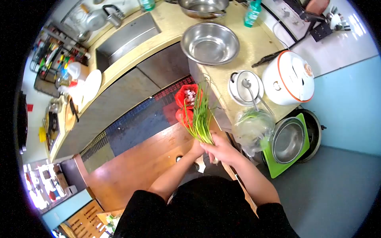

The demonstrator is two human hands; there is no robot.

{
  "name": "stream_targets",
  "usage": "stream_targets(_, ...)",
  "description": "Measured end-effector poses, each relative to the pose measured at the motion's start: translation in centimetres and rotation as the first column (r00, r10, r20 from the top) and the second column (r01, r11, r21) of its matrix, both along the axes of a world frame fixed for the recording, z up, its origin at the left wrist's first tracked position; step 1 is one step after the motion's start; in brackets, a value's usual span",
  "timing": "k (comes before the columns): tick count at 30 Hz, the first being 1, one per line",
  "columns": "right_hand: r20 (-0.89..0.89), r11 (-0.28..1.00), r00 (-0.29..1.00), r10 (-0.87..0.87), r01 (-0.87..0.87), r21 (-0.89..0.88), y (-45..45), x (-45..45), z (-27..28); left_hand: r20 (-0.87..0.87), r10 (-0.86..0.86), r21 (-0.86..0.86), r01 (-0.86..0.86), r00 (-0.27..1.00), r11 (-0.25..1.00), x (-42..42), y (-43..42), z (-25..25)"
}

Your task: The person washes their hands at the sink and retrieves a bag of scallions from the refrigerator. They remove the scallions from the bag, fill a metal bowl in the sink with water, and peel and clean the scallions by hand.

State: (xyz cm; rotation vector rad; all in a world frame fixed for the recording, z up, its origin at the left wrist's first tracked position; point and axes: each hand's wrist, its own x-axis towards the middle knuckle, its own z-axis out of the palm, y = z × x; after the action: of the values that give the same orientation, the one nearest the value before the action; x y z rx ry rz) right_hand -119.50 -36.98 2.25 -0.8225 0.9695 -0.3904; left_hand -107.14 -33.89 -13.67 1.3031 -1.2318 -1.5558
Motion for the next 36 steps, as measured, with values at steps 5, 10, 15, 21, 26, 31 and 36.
stream_targets(5, 0.012, 0.966, 0.967, 0.254, -0.254, 0.042, 1.1, 8.3, -4.8, -0.745, 0.386, 0.373, -0.14, 0.544, 0.917, 9.9, 6.1, 5.5)
stream_targets(10, 0.137, 0.858, 0.866, 0.481, -0.497, 0.129, 3.4, 16.4, -3.3, -0.646, 0.6, 0.443, -0.409, 0.473, 0.798, 17.0, 11.2, 9.0)
stream_targets(15, 0.179, 0.845, 0.852, 0.491, -0.516, 0.141, 6.5, 21.6, -2.5, -0.558, 0.755, 0.465, -0.623, 0.346, 0.629, 22.3, 15.7, 9.6)
stream_targets(21, 0.053, 0.851, 0.851, 0.523, -0.518, -0.083, 10.7, 26.3, -5.3, -0.528, 0.813, 0.45, -0.732, 0.244, 0.512, 26.6, 20.1, 9.2)
stream_targets(26, 0.07, 0.874, 0.873, 0.482, -0.474, -0.107, 12.7, 29.1, -4.7, -0.525, 0.807, 0.405, -0.755, 0.269, 0.515, 27.5, 22.2, 9.9)
stream_targets(31, 0.082, 0.882, 0.88, 0.469, -0.471, 0.007, 12.8, 30.7, -4.5, -0.53, 0.805, 0.376, -0.776, 0.268, 0.506, 29.1, 23.3, 9.9)
stream_targets(36, 0.109, 0.902, 0.895, 0.431, -0.43, -0.037, 13.4, 31.8, -4.4, -0.62, 0.771, 0.407, -0.78, 0.145, 0.475, 29.5, 23.5, 11.4)
